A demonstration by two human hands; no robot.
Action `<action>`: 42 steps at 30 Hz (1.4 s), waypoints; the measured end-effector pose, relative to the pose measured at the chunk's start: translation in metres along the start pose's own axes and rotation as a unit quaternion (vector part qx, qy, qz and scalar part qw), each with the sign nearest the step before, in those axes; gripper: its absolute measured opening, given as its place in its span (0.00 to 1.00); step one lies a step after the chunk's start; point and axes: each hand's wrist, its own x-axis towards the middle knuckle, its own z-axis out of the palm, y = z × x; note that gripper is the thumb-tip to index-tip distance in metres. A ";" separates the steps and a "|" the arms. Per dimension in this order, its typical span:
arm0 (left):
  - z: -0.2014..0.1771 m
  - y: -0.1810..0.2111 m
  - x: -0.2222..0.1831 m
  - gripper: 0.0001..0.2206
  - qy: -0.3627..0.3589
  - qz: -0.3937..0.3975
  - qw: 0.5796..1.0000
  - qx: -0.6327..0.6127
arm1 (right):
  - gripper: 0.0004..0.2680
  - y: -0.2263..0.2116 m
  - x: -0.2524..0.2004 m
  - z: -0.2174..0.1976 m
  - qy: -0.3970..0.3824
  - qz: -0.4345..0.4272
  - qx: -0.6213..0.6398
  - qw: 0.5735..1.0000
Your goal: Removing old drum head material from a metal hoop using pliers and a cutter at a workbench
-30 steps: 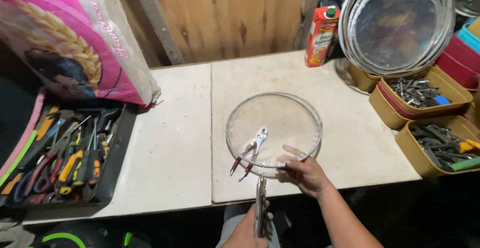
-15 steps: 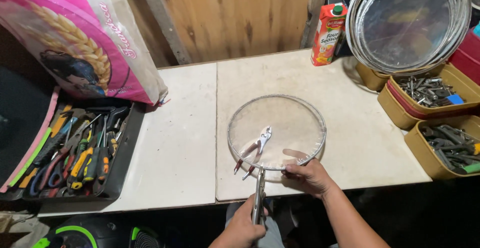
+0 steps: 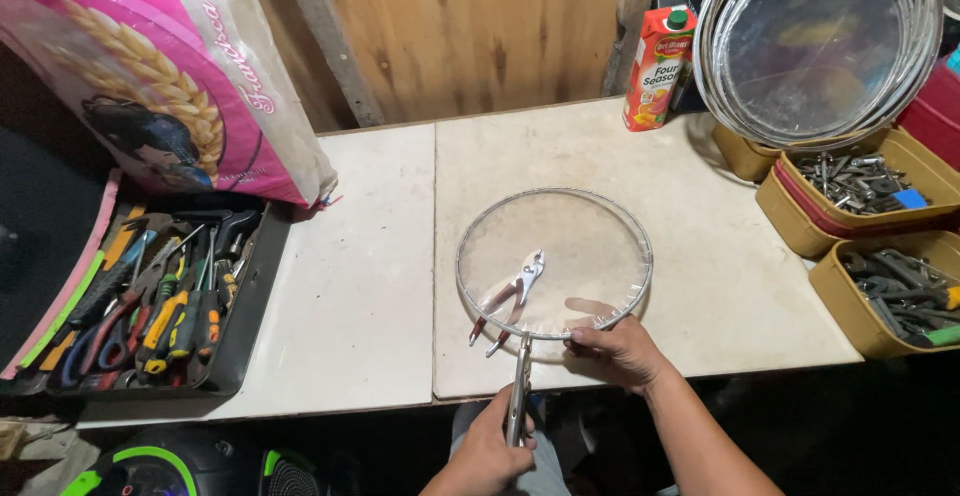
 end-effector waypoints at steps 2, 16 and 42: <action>-0.002 0.009 -0.004 0.34 -0.026 -0.014 0.998 -0.047 | 0.29 -0.009 -0.007 0.008 0.028 0.017 -0.027 0.999; -0.007 0.018 -0.009 0.35 -0.014 -0.001 0.999 -0.029 | 0.27 -0.005 -0.004 0.003 0.014 0.025 0.014 0.999; 0.021 -0.037 0.022 0.15 0.035 -0.049 0.991 -0.116 | 0.19 0.008 0.004 -0.009 -0.009 0.008 0.059 0.998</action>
